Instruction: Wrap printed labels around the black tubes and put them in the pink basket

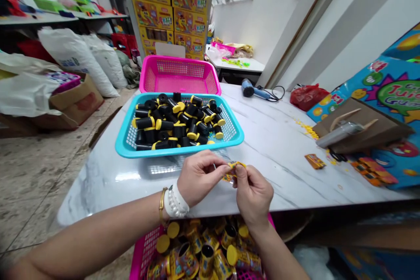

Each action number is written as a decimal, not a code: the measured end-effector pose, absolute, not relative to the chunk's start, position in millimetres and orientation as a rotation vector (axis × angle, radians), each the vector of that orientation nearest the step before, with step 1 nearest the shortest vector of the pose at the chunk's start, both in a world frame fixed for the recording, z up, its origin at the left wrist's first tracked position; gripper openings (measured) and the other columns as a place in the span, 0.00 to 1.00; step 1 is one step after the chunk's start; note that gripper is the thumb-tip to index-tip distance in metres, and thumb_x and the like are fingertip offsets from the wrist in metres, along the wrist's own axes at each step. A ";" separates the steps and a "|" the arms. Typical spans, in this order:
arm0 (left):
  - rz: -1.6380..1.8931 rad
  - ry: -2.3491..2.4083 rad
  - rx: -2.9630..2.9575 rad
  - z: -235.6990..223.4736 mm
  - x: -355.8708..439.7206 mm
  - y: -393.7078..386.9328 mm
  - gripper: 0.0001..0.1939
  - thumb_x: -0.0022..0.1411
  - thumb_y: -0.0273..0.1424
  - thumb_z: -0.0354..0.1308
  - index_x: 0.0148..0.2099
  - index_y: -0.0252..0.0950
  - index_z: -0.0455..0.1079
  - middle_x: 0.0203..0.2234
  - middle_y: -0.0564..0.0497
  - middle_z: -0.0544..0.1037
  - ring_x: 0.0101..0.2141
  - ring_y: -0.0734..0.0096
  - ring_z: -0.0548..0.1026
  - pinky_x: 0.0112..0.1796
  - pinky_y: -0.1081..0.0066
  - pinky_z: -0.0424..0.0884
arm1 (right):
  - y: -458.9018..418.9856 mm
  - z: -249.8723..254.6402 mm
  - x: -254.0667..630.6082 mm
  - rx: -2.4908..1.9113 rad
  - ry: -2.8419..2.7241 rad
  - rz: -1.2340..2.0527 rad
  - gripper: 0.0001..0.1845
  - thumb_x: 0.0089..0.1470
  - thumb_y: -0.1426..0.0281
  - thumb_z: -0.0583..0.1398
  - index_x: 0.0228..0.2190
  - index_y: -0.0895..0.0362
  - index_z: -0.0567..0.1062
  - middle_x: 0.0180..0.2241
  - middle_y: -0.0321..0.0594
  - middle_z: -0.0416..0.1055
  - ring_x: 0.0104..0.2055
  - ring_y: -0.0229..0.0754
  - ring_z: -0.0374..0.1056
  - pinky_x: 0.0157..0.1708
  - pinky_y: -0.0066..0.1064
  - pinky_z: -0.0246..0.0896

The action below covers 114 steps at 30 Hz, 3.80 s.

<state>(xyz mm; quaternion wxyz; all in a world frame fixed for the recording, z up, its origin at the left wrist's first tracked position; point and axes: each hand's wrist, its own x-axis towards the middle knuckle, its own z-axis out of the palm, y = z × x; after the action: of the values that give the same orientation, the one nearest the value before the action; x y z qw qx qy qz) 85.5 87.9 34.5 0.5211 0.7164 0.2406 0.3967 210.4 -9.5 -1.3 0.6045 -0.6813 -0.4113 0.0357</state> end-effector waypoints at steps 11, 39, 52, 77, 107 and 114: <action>0.975 0.588 1.706 35.4 85.4 85.4 0.05 0.60 0.32 0.65 0.35 0.37 0.81 0.31 0.48 0.80 0.26 0.73 0.71 0.32 0.71 0.71 | -7.3 -4.6 209.7 -1.592 -0.942 0.040 0.21 0.61 0.58 0.62 0.21 0.56 0.74 0.19 0.33 0.66 0.23 0.36 0.61 0.25 0.28 0.59; 0.341 0.649 0.955 28.3 94.9 109.3 0.11 0.52 0.27 0.69 0.24 0.32 0.70 0.17 0.54 0.74 0.13 0.85 0.61 0.16 0.76 0.41 | 208.8 88.6 231.9 -1.486 -2.417 -0.519 0.17 0.53 0.78 0.63 0.45 0.53 0.78 0.48 0.44 0.76 0.45 0.46 0.71 0.48 0.40 0.68; 0.251 0.643 0.840 23.3 98.9 118.8 0.04 0.60 0.26 0.65 0.32 0.29 0.76 0.25 0.52 0.78 0.15 0.89 0.62 0.16 0.78 0.40 | 21.7 30.3 298.3 -1.503 -1.155 0.229 0.20 0.58 0.62 0.61 0.51 0.53 0.74 0.39 0.41 0.75 0.32 0.41 0.72 0.27 0.32 0.67; 0.288 0.651 0.632 24.7 102.1 120.8 0.07 0.64 0.25 0.62 0.31 0.29 0.74 0.21 0.53 0.74 0.14 0.89 0.61 0.12 0.85 0.44 | -11.0 -1.1 238.7 -1.453 -0.817 0.384 0.14 0.50 0.66 0.70 0.39 0.55 0.79 0.42 0.43 0.81 0.43 0.45 0.78 0.46 0.39 0.75; 0.244 0.382 1.197 14.6 99.8 116.0 0.24 0.41 0.41 0.77 0.35 0.32 0.74 0.24 0.52 0.77 0.24 0.77 0.71 0.28 0.74 0.68 | -36.1 0.0 229.2 -1.604 -1.411 0.011 0.25 0.53 0.74 0.68 0.51 0.42 0.79 0.43 0.40 0.75 0.44 0.46 0.73 0.46 0.41 0.71; 0.099 0.446 1.147 17.2 97.0 130.2 0.25 0.50 0.49 0.71 0.38 0.33 0.74 0.28 0.49 0.78 0.22 0.76 0.72 0.24 0.74 0.66 | -26.0 -9.0 234.8 -1.499 -1.299 -0.008 0.26 0.50 0.75 0.69 0.51 0.45 0.78 0.43 0.40 0.75 0.42 0.46 0.74 0.44 0.43 0.72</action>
<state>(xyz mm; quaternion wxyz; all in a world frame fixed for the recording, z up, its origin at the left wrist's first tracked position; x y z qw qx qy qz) 97.0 130.2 17.2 0.8155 0.5376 0.2092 0.0463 234.8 -26.0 -9.0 0.5472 -0.6324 -0.5482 -0.0033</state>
